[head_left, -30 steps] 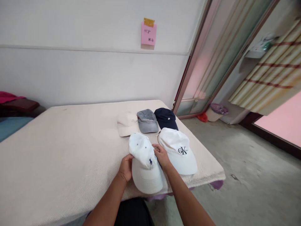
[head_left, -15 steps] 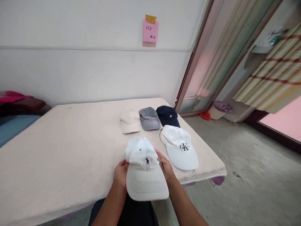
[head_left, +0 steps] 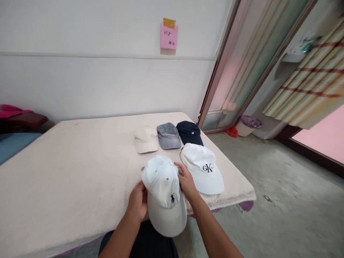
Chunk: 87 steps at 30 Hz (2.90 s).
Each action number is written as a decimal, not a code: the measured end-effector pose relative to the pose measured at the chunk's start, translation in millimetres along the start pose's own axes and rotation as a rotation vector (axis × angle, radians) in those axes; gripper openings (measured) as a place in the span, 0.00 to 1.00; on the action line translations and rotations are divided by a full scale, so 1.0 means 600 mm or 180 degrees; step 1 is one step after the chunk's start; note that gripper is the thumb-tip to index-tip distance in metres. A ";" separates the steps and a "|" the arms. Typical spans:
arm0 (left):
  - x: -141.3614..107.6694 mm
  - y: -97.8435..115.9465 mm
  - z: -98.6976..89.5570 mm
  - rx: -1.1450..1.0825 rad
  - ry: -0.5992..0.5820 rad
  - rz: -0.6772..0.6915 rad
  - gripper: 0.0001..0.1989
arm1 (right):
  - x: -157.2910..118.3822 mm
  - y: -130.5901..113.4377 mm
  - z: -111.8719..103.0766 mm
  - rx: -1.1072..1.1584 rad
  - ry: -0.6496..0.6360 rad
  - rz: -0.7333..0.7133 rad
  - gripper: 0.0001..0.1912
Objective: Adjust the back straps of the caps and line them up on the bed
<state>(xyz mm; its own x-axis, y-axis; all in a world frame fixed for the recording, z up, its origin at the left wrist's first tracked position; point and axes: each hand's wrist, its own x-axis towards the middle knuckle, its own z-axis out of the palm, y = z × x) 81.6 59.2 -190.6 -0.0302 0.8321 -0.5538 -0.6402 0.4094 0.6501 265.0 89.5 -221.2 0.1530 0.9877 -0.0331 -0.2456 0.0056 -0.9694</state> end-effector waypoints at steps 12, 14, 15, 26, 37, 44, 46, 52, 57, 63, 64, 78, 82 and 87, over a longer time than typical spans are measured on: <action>0.145 -0.034 0.020 0.1246 0.0826 0.1278 0.12 | 0.078 0.061 -0.033 -0.1109 0.0959 -0.0469 0.31; 0.150 -0.039 0.012 0.1424 0.0790 0.1318 0.13 | 0.077 0.076 -0.038 -0.1168 0.0993 -0.0476 0.30; 0.150 -0.040 0.008 0.1485 0.0748 0.1324 0.13 | 0.077 0.079 -0.040 -0.1207 0.1011 -0.0487 0.30; 0.046 -0.008 -0.120 0.1630 0.0419 0.1058 0.10 | 0.028 0.066 -0.034 -0.1352 0.1208 -0.0435 0.22; -0.095 -0.031 -0.212 0.1764 0.0181 0.1029 0.19 | -0.155 0.073 0.000 -0.0872 0.1728 -0.0233 0.18; -0.149 0.068 -0.176 0.1802 0.0287 0.1364 0.33 | -0.180 -0.039 0.168 -0.0075 -0.0146 0.0201 0.26; -0.182 0.126 -0.151 0.1700 0.0227 0.1789 0.37 | -0.173 -0.094 0.210 0.0016 -0.0360 0.0005 0.35; -0.277 0.250 -0.106 0.1875 0.0114 0.3122 0.43 | -0.174 -0.241 0.284 0.0235 -0.0788 -0.1550 0.42; -0.297 0.273 -0.123 0.2217 0.0166 0.3310 0.42 | -0.199 -0.272 0.306 -0.0096 -0.0752 -0.1905 0.41; -0.324 0.290 -0.136 0.2256 0.0138 0.3427 0.42 | -0.235 -0.290 0.324 -0.0112 -0.0663 -0.2080 0.41; -0.328 0.294 -0.137 0.2235 0.0125 0.3465 0.42 | -0.241 -0.294 0.329 -0.0120 -0.0682 -0.2101 0.41; -0.355 0.318 -0.151 0.1884 0.0058 0.3345 0.43 | -0.268 -0.295 0.376 -0.0112 -0.0710 -0.2100 0.39; -0.304 0.298 -0.171 0.2447 -0.0216 0.2878 0.09 | -0.230 -0.241 0.365 -0.0487 -0.0816 -0.1800 0.32; -0.227 0.206 -0.206 0.2655 -0.0118 0.2145 0.20 | -0.170 -0.104 0.264 -0.1199 -0.0425 -0.0891 0.16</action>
<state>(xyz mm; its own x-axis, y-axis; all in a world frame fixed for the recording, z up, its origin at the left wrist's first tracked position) -88.0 -50.0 -99.0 -0.1491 0.9871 0.0587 0.2267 -0.0237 0.9737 113.1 13.0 -118.8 0.0336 0.9679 0.2489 0.1547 0.2410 -0.9581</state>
